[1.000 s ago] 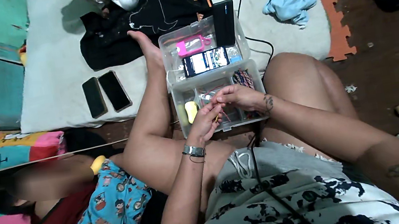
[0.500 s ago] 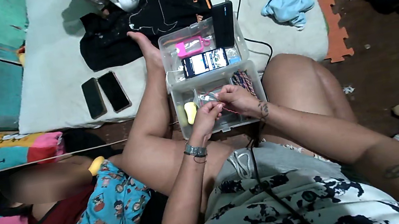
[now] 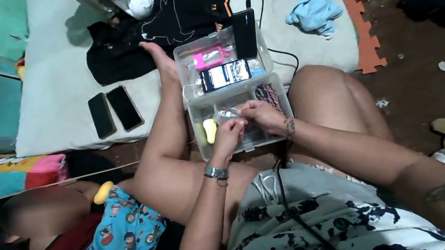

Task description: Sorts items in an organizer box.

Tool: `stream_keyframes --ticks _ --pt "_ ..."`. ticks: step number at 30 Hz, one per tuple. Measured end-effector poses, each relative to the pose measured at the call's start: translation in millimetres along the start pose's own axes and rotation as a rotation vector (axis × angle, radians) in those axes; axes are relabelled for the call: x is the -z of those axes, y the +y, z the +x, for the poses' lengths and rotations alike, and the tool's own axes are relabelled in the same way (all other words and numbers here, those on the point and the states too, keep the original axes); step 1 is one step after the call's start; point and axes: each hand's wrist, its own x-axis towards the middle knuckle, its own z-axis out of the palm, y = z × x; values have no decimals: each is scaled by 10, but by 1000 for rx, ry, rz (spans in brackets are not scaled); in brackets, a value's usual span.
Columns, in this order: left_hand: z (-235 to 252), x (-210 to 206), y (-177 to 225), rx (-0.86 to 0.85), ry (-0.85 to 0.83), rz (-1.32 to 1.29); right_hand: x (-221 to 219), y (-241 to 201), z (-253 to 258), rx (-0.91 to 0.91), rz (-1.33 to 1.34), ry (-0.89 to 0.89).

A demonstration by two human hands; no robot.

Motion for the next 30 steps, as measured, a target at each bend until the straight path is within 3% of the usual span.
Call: stream_keyframes --ticks 4,7,12,16,18,24,27,30 --pt "-28 13 -6 119 -6 -209 64 -1 34 5 -72 -194" --pt "-59 24 31 139 -28 -264 39 -9 24 27 -40 -174" --pt "-21 1 20 -28 15 -9 19 -33 14 6 22 -66" --pt "-36 -57 39 -59 51 193 7 -27 16 -31 69 30" --pt "-36 -56 34 -28 45 132 21 -15 41 -27 40 25" --pt "-21 67 6 205 -3 -342 71 -15 38 14 -141 -229" --pt "-44 62 30 182 -23 -350 43 -57 12 5 -79 -123" --pt "-42 14 59 55 11 -163 27 -80 -22 -47 53 -36"
